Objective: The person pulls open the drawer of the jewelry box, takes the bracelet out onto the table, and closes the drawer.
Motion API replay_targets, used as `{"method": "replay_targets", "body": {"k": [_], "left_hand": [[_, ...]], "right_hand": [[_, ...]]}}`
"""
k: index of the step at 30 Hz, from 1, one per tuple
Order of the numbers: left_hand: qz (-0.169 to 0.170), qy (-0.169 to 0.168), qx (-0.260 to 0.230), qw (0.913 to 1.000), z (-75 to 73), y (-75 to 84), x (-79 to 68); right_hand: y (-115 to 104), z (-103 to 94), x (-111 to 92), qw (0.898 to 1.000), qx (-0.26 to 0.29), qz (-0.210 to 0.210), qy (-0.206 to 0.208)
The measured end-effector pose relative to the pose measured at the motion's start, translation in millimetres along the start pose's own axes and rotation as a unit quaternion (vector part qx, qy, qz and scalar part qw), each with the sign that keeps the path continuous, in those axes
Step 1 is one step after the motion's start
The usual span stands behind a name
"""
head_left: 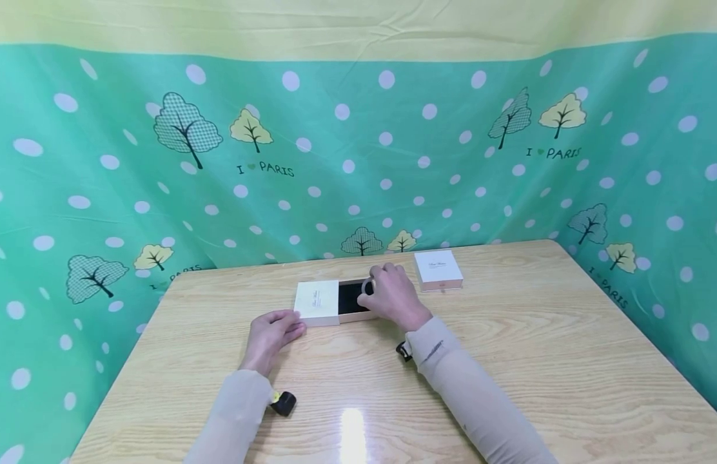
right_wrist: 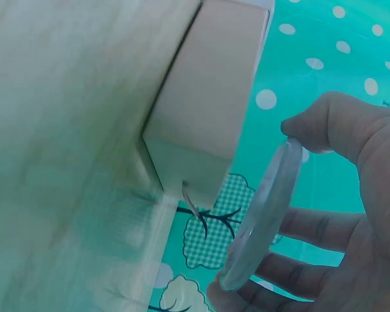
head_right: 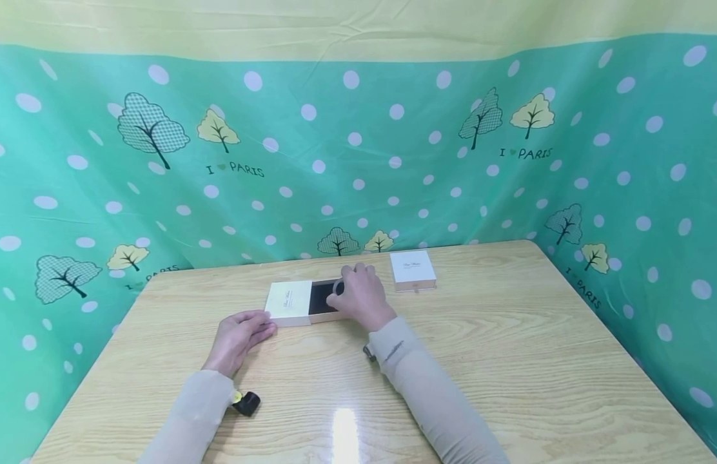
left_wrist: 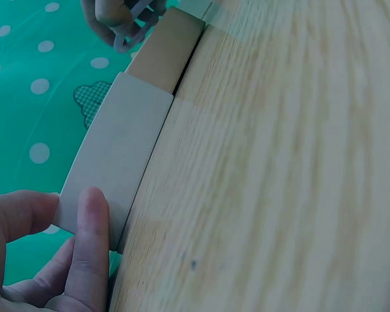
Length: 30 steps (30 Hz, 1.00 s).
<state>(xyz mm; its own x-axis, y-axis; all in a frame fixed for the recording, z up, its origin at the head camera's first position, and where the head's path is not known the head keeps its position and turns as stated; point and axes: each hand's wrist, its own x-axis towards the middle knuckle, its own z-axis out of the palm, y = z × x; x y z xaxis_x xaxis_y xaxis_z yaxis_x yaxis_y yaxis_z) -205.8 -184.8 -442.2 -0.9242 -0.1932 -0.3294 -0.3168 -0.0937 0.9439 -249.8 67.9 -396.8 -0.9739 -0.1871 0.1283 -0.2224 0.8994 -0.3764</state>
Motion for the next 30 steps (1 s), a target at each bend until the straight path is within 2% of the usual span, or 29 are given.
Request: {"method": "replay_targets", "body": {"k": [11, 20, 30], "left_hand": [[0.001, 0.002, 0.000, 1.0000, 1.3, 0.2, -0.3], [0.000, 0.004, -0.001, 1.0000, 0.7, 0.5, -0.9], [0.003, 0.002, 0.000, 1.0000, 0.3, 0.3, -1.1]], "right_hand": [[10.7, -6.0, 1.4, 1.000, 0.009, 0.026, -0.013], [15.9, -8.1, 0.9, 1.000, 0.009, 0.011, -0.005], [21.5, -8.0, 1.4, 1.000, -0.026, -0.004, -0.008]]}}
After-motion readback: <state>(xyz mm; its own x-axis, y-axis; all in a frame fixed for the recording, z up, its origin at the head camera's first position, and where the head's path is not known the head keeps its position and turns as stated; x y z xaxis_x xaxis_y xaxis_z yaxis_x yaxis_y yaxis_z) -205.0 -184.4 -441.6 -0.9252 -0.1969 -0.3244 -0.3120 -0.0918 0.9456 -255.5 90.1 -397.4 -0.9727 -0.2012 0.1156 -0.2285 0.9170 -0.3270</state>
